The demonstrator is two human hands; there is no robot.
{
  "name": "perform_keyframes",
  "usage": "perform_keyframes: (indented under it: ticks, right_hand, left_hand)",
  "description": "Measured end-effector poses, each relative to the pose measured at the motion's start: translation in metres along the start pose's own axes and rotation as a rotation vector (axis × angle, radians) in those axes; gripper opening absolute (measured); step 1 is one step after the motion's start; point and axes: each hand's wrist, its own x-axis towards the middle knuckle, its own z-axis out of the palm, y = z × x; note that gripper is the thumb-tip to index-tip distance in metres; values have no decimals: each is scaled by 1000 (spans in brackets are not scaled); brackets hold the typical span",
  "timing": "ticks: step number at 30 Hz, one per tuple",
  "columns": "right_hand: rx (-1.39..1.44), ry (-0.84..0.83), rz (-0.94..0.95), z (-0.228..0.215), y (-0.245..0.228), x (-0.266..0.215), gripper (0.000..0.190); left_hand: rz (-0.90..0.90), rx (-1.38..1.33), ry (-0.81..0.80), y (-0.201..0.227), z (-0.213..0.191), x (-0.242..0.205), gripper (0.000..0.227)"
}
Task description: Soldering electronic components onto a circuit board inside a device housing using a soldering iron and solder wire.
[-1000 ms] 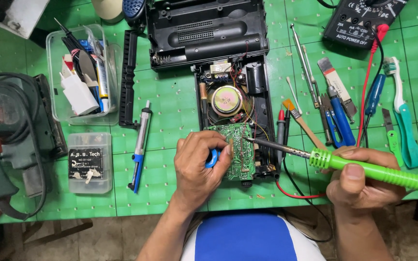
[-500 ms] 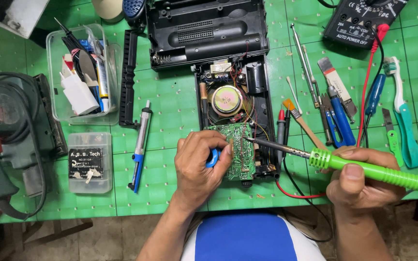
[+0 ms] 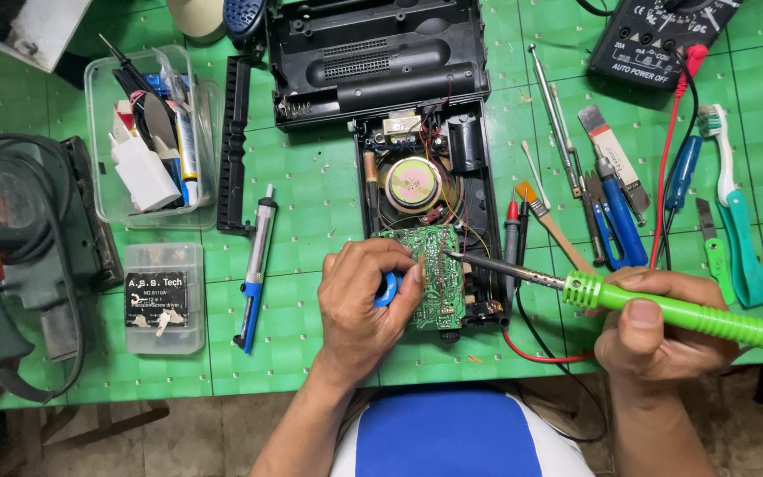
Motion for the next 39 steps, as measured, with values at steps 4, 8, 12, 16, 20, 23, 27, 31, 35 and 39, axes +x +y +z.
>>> perform_keyframes:
  ticks: [4,8,12,16,20,23,27,31,35,39]
  right_hand:
    - [-16,38,-13,-2,4,-2,41]
    - [36,55,98,0,-3,0,41]
    - [52,95,136,-3,-2,5,39]
    - [11,130,185,-8,4,11,41]
    - [10,190,162,-8,8,14,42]
    - [5,181,199,-4,2,17,41]
    - [30,194,237,-5,8,21,39]
    - [36,192,286,-2,4,23,38]
    - [85,199,238,-5,13,24,36]
    - [94,177,223,-5,13,24,37]
  left_hand:
    - [-2,-16,3,1,-2,1,10]
    - [-27,-113,73,1,-7,-1,8]
    - [-100,-120,139,4,-16,-7,8]
    - [-204,-90,171,5,-26,-26,7]
    - [-269,-104,188,-1,-32,-42,9]
    - [-346,-170,201,-8,-33,-52,8]
    - [-434,-253,228,-10,-36,-52,10]
    - [-484,-336,256,-13,-35,-54,11]
    - [-511,-370,258,-16,-33,-59,13]
    - [-593,-340,222,-15,-34,-63,15]
